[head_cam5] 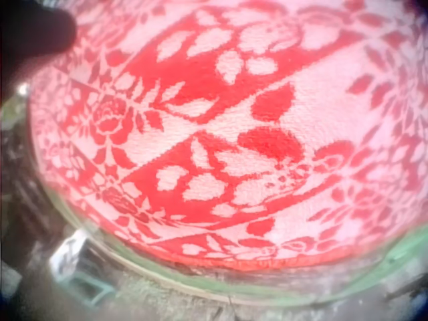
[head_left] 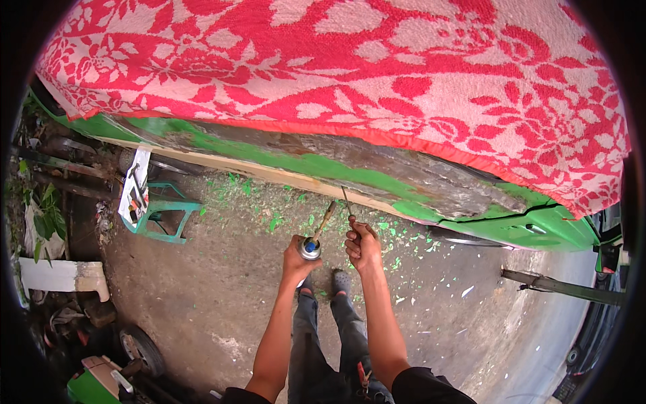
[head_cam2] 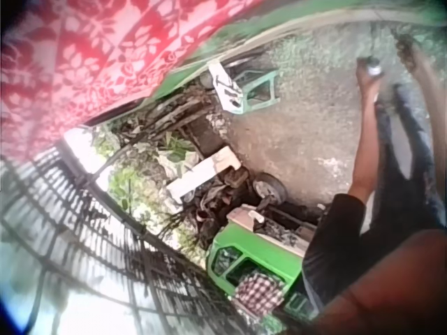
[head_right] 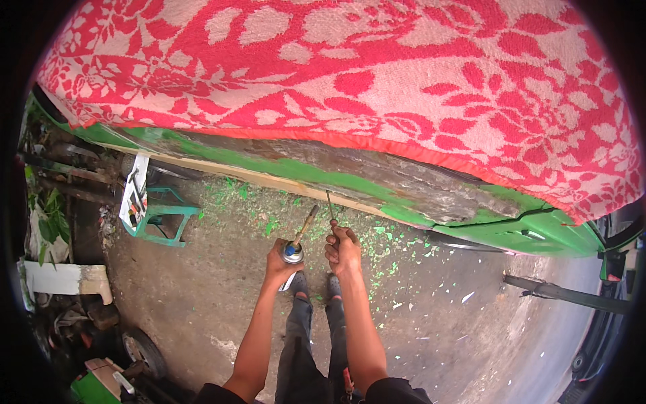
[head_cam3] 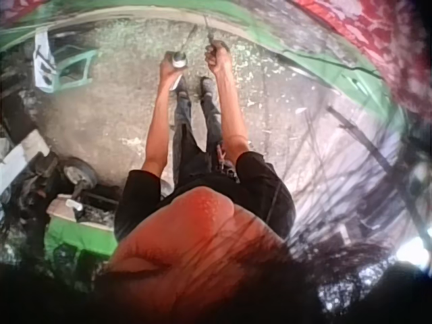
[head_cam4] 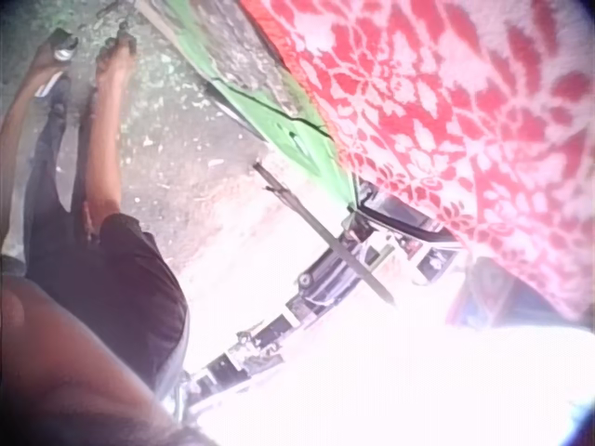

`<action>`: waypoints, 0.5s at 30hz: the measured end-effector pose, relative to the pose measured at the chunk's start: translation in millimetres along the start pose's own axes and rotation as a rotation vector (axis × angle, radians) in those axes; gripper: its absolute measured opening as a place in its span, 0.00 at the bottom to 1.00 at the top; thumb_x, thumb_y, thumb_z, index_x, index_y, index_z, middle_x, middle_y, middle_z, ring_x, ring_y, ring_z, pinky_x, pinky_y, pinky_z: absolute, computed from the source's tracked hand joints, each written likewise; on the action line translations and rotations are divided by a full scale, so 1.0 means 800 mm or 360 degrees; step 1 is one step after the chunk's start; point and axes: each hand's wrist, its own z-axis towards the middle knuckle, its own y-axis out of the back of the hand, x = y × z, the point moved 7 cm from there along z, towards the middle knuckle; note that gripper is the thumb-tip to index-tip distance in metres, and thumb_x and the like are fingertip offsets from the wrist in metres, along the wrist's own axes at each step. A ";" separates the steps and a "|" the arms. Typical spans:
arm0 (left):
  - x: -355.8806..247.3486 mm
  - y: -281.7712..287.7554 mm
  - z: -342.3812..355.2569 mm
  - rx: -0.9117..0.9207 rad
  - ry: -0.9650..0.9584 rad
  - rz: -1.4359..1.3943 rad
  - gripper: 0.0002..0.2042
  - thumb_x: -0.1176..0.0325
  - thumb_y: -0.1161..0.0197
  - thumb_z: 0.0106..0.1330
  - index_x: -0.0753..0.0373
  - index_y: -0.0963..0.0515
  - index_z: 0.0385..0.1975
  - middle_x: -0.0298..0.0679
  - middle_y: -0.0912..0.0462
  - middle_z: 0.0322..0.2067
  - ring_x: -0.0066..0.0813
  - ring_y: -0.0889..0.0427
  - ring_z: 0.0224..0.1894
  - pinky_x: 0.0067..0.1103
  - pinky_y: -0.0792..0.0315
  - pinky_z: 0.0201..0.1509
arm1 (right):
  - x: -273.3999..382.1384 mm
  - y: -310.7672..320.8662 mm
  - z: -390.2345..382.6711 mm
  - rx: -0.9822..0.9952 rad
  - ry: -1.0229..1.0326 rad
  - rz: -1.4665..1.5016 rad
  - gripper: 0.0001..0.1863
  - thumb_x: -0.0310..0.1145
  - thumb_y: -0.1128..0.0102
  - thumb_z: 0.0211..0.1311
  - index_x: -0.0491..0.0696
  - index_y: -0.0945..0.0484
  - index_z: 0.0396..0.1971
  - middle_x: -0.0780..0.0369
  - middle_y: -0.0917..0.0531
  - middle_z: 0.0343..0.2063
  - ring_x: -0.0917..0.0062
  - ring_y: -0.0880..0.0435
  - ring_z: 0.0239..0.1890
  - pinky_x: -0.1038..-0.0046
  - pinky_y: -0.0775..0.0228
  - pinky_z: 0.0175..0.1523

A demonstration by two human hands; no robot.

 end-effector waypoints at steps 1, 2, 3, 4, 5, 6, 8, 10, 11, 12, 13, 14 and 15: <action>-0.005 0.004 -0.003 -0.0006 -0.0010 0.0018 0.27 0.70 0.25 0.35 0.63 0.30 0.38 0.41 0.18 0.32 0.28 0.18 0.36 0.25 0.25 0.42 | 0.001 0.000 -0.004 -0.0034 0.0016 -0.0010 0.05 0.29 0.50 0.66 0.49 0.27 0.39 0.67 0.31 0.20 0.88 0.46 0.10 0.84 0.58 0.10; -0.010 0.007 -0.004 -0.0012 -0.0020 0.0035 0.27 0.70 0.25 0.35 0.63 0.30 0.38 0.41 0.17 0.32 0.28 0.18 0.36 0.24 0.25 0.42 | 0.001 0.001 -0.008 -0.0068 0.0032 -0.0020 0.07 0.29 0.51 0.66 0.49 0.25 0.41 0.67 0.32 0.19 0.88 0.47 0.09 0.85 0.59 0.10; -0.009 0.008 -0.002 -0.0024 -0.0036 0.0031 0.27 0.70 0.25 0.35 0.63 0.30 0.38 0.41 0.17 0.32 0.28 0.18 0.36 0.25 0.25 0.42 | 0.004 0.002 -0.011 -0.0022 0.0086 0.0036 0.07 0.29 0.51 0.66 0.49 0.26 0.41 0.67 0.32 0.19 0.88 0.46 0.10 0.84 0.58 0.10; -0.007 0.007 -0.001 -0.0026 -0.0045 0.0023 0.27 0.70 0.25 0.35 0.63 0.30 0.38 0.41 0.17 0.32 0.28 0.18 0.36 0.25 0.25 0.42 | 0.004 -0.001 -0.014 -0.0042 0.0086 0.0016 0.07 0.30 0.51 0.66 0.49 0.26 0.41 0.67 0.32 0.19 0.88 0.46 0.10 0.84 0.58 0.10; -0.005 0.008 -0.001 -0.0028 -0.0055 0.0016 0.27 0.70 0.25 0.35 0.63 0.30 0.38 0.41 0.17 0.32 0.28 0.18 0.36 0.25 0.25 0.42 | 0.002 -0.006 -0.019 -0.0062 0.0087 -0.0005 0.07 0.30 0.51 0.66 0.49 0.26 0.41 0.67 0.32 0.19 0.88 0.46 0.09 0.84 0.58 0.10; -0.001 0.009 0.000 -0.0019 -0.0025 0.0020 0.27 0.70 0.25 0.35 0.63 0.30 0.38 0.41 0.17 0.33 0.28 0.18 0.36 0.25 0.25 0.42 | 0.001 -0.010 -0.020 -0.0082 0.0088 -0.0025 0.07 0.30 0.50 0.66 0.49 0.26 0.41 0.67 0.32 0.19 0.87 0.46 0.09 0.84 0.58 0.10; -0.002 0.008 0.005 0.0010 0.0017 0.0019 0.27 0.70 0.25 0.35 0.63 0.30 0.38 0.41 0.17 0.33 0.28 0.18 0.36 0.25 0.25 0.42 | 0.000 -0.011 -0.009 -0.0071 0.0032 -0.0033 0.07 0.29 0.51 0.66 0.49 0.26 0.41 0.67 0.31 0.19 0.87 0.45 0.10 0.84 0.58 0.10; -0.002 0.003 0.005 0.0025 -0.0047 0.0000 0.27 0.70 0.25 0.36 0.63 0.30 0.39 0.42 0.18 0.33 0.28 0.18 0.37 0.25 0.25 0.42 | 0.003 -0.006 -0.011 -0.0130 0.0061 -0.0070 0.07 0.29 0.51 0.66 0.49 0.26 0.41 0.67 0.31 0.19 0.88 0.45 0.10 0.84 0.58 0.10; 0.001 0.004 0.003 0.0028 -0.0073 -0.0004 0.27 0.70 0.25 0.36 0.63 0.30 0.39 0.42 0.18 0.33 0.28 0.18 0.37 0.25 0.25 0.42 | 0.009 -0.008 -0.015 -0.0096 0.0113 -0.0066 0.06 0.29 0.51 0.66 0.49 0.26 0.41 0.67 0.31 0.19 0.88 0.46 0.10 0.85 0.58 0.10; 0.006 0.006 0.001 0.0016 -0.0061 -0.0001 0.27 0.71 0.24 0.36 0.63 0.30 0.39 0.42 0.18 0.33 0.29 0.18 0.37 0.25 0.25 0.42 | 0.012 -0.006 -0.025 -0.0072 0.0141 -0.0072 0.06 0.28 0.51 0.66 0.48 0.26 0.40 0.68 0.31 0.19 0.88 0.46 0.10 0.85 0.57 0.10; 0.004 0.004 0.002 0.0015 -0.0056 -0.0009 0.27 0.71 0.24 0.35 0.63 0.30 0.39 0.42 0.18 0.33 0.29 0.18 0.37 0.25 0.25 0.42 | 0.018 -0.005 -0.037 -0.0163 0.0230 -0.0060 0.06 0.27 0.51 0.66 0.48 0.26 0.40 0.68 0.31 0.19 0.88 0.46 0.10 0.84 0.57 0.10; 0.003 0.002 0.002 0.0013 -0.0051 -0.0017 0.28 0.71 0.24 0.35 0.63 0.30 0.39 0.42 0.18 0.34 0.29 0.18 0.37 0.25 0.25 0.42 | 0.022 -0.001 -0.046 -0.0255 0.0318 -0.0048 0.06 0.27 0.51 0.65 0.48 0.26 0.40 0.68 0.31 0.19 0.88 0.45 0.10 0.84 0.57 0.10; 0.002 0.000 0.002 0.0031 -0.0031 -0.0010 0.28 0.71 0.24 0.35 0.63 0.31 0.39 0.43 0.18 0.34 0.30 0.18 0.38 0.26 0.25 0.42 | 0.022 0.007 -0.042 -0.0218 0.0279 -0.0045 0.04 0.26 0.51 0.65 0.47 0.29 0.38 0.67 0.29 0.26 0.88 0.43 0.12 0.84 0.56 0.10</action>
